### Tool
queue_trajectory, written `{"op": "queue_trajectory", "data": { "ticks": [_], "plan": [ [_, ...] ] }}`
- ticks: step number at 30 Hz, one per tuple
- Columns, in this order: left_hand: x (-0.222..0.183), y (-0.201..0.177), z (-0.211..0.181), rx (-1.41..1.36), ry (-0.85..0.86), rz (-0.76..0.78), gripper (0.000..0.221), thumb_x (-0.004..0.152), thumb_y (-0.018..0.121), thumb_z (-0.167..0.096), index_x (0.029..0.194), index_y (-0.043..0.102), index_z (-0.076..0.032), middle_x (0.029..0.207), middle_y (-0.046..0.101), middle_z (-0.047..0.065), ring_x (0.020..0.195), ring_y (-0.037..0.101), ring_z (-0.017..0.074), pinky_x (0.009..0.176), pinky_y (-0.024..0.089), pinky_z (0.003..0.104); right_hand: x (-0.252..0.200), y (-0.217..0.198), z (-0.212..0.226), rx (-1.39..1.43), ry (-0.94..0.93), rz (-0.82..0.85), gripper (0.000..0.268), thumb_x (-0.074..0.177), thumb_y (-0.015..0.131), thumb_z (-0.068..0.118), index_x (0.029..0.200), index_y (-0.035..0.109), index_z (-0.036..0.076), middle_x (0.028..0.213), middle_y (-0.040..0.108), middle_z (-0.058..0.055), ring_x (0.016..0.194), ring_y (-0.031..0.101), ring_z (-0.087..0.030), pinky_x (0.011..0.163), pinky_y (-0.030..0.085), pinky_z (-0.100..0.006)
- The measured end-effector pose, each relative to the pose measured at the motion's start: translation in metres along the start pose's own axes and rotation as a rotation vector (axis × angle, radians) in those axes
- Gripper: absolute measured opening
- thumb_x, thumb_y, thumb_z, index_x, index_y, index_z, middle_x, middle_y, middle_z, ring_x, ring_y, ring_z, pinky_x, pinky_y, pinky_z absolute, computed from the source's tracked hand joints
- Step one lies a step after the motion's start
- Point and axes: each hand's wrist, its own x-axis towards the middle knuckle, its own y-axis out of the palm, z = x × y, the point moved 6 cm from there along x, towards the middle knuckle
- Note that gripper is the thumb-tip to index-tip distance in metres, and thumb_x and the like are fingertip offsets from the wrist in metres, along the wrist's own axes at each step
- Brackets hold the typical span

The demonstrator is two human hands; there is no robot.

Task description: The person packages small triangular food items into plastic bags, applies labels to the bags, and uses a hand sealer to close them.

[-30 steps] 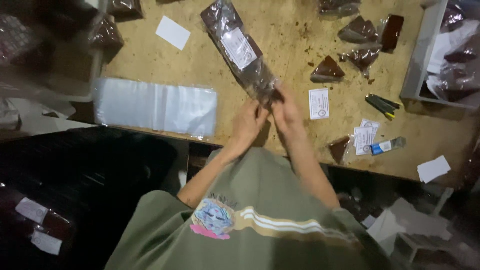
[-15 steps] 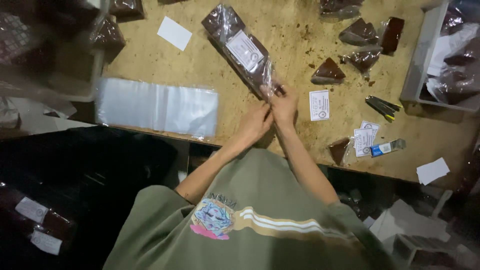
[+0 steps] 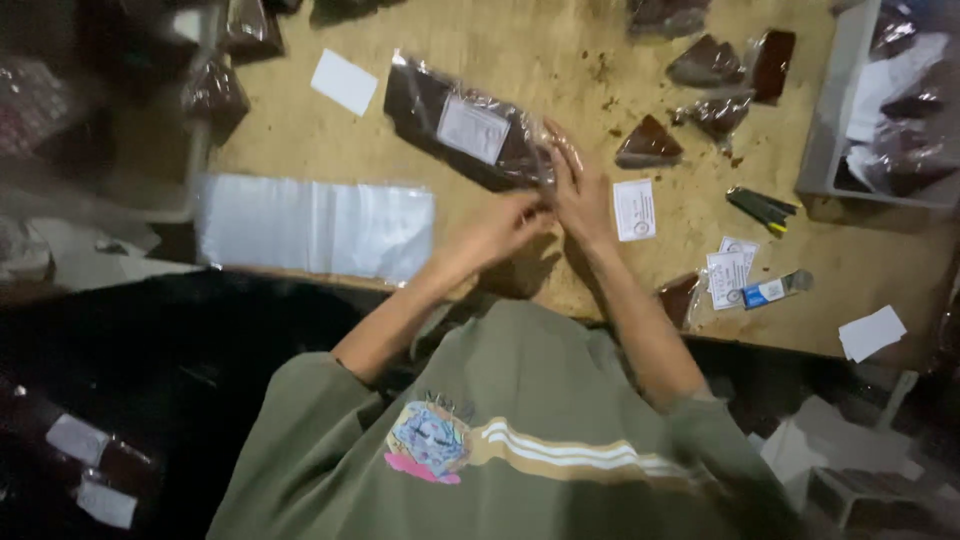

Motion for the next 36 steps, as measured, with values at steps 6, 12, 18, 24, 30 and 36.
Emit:
{"op": "queue_trajectory", "data": {
  "ticks": [6,12,18,24,30,36],
  "plan": [
    [0.062,-0.079,-0.031,0.246,0.517,-0.070,0.086,0.092,0.060,-0.072,0.151,0.043,-0.012,0.156,0.044,0.016,0.148,0.045,0.0374,0.122,0.038,0.069,0.000,-0.054,0.076,-0.509,-0.928,0.272,0.060,0.108,0.048,0.056,0.150,0.056,0.014,0.125,0.075,-0.023,0.101,0.077,-0.037,0.082,0.066,-0.048],
    [0.067,-0.056,-0.017,-0.345,0.285,-0.120,0.040,0.076,0.096,-0.015,0.109,0.074,-0.010,0.101,0.077,0.015,0.095,0.072,0.0213,0.081,0.056,0.035,0.010,-0.154,0.156,-0.224,-0.491,0.024,0.041,0.097,0.092,-0.007,0.132,0.072,0.002,0.118,0.069,-0.016,0.104,0.070,-0.036,0.092,0.056,-0.039],
    [0.057,-0.027,-0.005,-0.628,0.260,-0.066,0.050,0.081,0.091,-0.008,0.127,0.071,-0.013,0.118,0.073,0.018,0.104,0.072,0.0305,0.092,0.060,0.041,0.001,-0.128,0.042,-0.032,-0.141,0.089,0.091,0.078,0.097,0.019,0.150,0.042,0.003,0.141,0.053,-0.028,0.134,0.051,-0.045,0.108,0.043,-0.064],
    [0.053,-0.037,-0.026,-0.405,0.230,-0.075,0.037,0.083,0.091,-0.015,0.117,0.076,-0.012,0.105,0.077,0.014,0.100,0.074,0.0272,0.090,0.058,0.041,0.002,-0.146,-0.006,0.862,-0.300,-0.150,0.026,0.106,0.048,-0.003,0.117,0.065,0.013,0.124,0.064,-0.032,0.119,0.067,-0.043,0.104,0.059,-0.052],
    [0.050,-0.043,-0.054,-0.349,0.185,0.139,0.025,0.083,0.086,-0.009,0.106,0.076,-0.009,0.094,0.076,0.019,0.089,0.072,0.0347,0.078,0.054,0.045,-0.015,-0.137,0.129,0.244,-0.425,0.708,0.028,0.090,0.066,-0.001,0.114,0.075,0.011,0.157,0.047,-0.030,0.142,0.050,-0.048,0.111,0.041,-0.066],
    [0.047,-0.052,-0.057,-0.281,0.188,-0.116,0.027,0.086,0.087,-0.022,0.112,0.079,-0.017,0.104,0.078,0.012,0.100,0.075,0.0321,0.082,0.058,0.040,-0.013,-0.130,0.123,-0.169,-0.392,0.292,0.023,0.097,0.072,-0.003,0.118,0.076,0.005,0.117,0.076,-0.019,0.114,0.071,-0.039,0.098,0.051,-0.050]
  ]
}}
